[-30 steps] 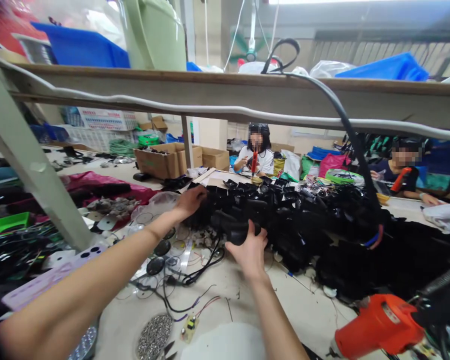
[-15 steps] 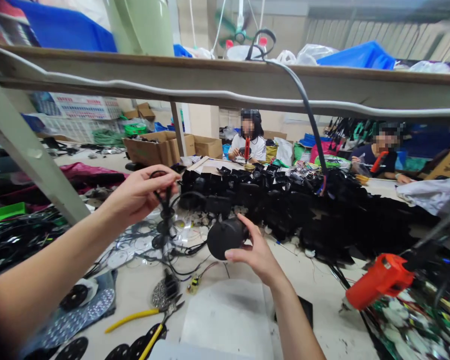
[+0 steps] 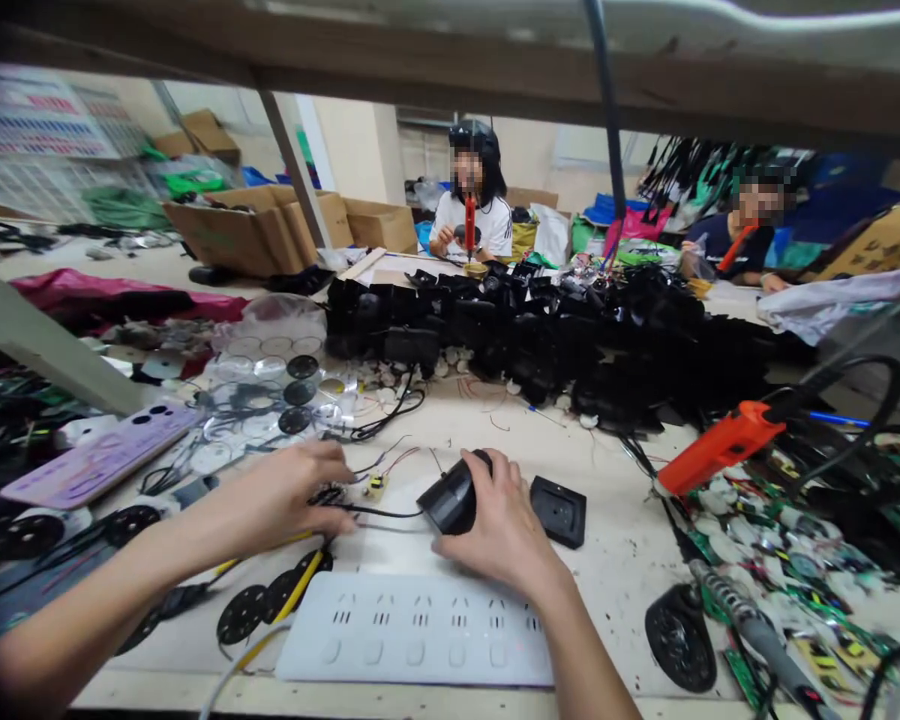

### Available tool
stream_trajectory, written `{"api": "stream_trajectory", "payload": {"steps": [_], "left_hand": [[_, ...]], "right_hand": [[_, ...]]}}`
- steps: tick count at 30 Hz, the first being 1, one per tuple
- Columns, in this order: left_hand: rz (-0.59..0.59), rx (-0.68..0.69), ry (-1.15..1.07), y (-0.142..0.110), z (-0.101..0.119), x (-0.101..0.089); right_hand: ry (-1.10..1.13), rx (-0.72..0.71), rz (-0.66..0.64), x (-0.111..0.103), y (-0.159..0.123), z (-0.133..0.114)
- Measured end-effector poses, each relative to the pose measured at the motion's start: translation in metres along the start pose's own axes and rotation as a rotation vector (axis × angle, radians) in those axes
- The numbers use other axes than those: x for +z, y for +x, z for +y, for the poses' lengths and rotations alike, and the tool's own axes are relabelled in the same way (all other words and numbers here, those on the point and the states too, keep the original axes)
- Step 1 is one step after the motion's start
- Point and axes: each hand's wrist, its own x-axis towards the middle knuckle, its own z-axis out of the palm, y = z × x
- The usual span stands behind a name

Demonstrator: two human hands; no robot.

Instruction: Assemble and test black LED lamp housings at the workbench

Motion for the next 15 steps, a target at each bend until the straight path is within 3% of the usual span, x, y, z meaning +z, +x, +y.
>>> {"api": "stream_trajectory", "payload": {"steps": [2,4,6,8,10,11,12,15], "left_hand": [[0.066,-0.018,-0.069,0.005,0.014,0.008],[0.125,-0.054,-0.205,0.013,0.029,0.019],[0.103,-0.100,-0.318,0.020,0.043,0.032],[0.074,-0.140,-0.357,0.025,0.060,0.044],[0.099,-0.148,-0.290,0.027,0.081,0.057],[0.120,-0.133,-0.228,0.027,0.092,0.063],[0.135,-0.110,-0.154,0.026,0.102,0.069],[0.072,-0.016,-0.004,0.024,0.122,0.085]], "right_hand": [[0.069,-0.063,0.078,0.001,-0.009,0.004],[0.119,-0.098,0.283,-0.005,-0.017,0.007],[0.142,-0.063,0.665,-0.017,-0.024,0.012],[0.186,-0.016,1.160,-0.034,-0.027,0.020],[0.218,0.040,1.484,-0.053,-0.025,0.033],[0.239,0.072,1.526,-0.061,-0.021,0.041],[0.265,0.108,1.477,-0.068,-0.017,0.050],[0.357,0.188,1.124,-0.084,0.000,0.070]]}}
